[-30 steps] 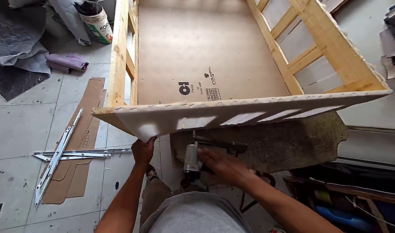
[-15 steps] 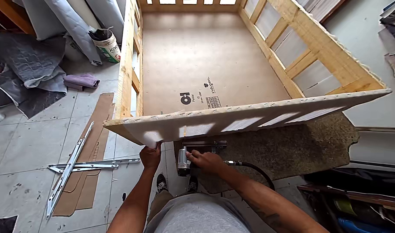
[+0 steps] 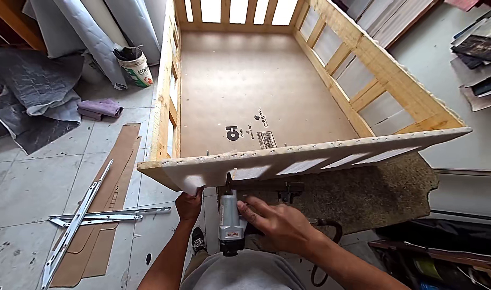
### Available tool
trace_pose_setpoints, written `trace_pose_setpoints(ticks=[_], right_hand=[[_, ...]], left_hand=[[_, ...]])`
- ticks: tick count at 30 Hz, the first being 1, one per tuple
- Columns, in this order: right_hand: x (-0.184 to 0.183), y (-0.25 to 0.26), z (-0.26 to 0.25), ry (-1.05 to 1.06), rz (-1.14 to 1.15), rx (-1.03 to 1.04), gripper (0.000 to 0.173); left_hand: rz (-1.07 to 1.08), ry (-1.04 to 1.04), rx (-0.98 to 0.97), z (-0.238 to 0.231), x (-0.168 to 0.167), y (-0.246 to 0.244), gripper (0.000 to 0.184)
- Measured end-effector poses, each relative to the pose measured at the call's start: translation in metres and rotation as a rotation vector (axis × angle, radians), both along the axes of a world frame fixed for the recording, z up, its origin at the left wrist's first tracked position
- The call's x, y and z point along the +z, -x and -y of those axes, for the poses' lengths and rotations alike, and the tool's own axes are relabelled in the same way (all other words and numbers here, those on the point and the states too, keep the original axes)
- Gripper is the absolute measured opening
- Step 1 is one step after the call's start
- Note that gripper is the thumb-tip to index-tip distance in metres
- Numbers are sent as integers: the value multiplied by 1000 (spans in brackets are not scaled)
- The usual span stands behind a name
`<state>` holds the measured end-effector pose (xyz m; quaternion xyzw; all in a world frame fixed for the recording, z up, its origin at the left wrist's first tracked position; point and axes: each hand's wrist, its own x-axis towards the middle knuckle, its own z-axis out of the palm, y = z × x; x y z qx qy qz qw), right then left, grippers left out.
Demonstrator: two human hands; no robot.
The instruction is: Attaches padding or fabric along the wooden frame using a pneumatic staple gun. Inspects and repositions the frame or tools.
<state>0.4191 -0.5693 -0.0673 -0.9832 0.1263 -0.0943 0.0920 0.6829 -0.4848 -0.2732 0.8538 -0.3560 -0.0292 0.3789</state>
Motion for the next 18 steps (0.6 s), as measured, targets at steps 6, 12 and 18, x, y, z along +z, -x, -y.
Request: trace_pose_setpoints(ticks=[6,12,18], right_hand=[[8,8,5,17,-10,-4,79],[-66,-3,7,-342,-667,-89,84],[-120,-32,11,-270,-680,-54,78]], left_hand=[[16,2,-10,-3,2,-4,42],[-109,-258,27,-8,10,-10,54],[-124,-413,6,-8,21,-21,62]])
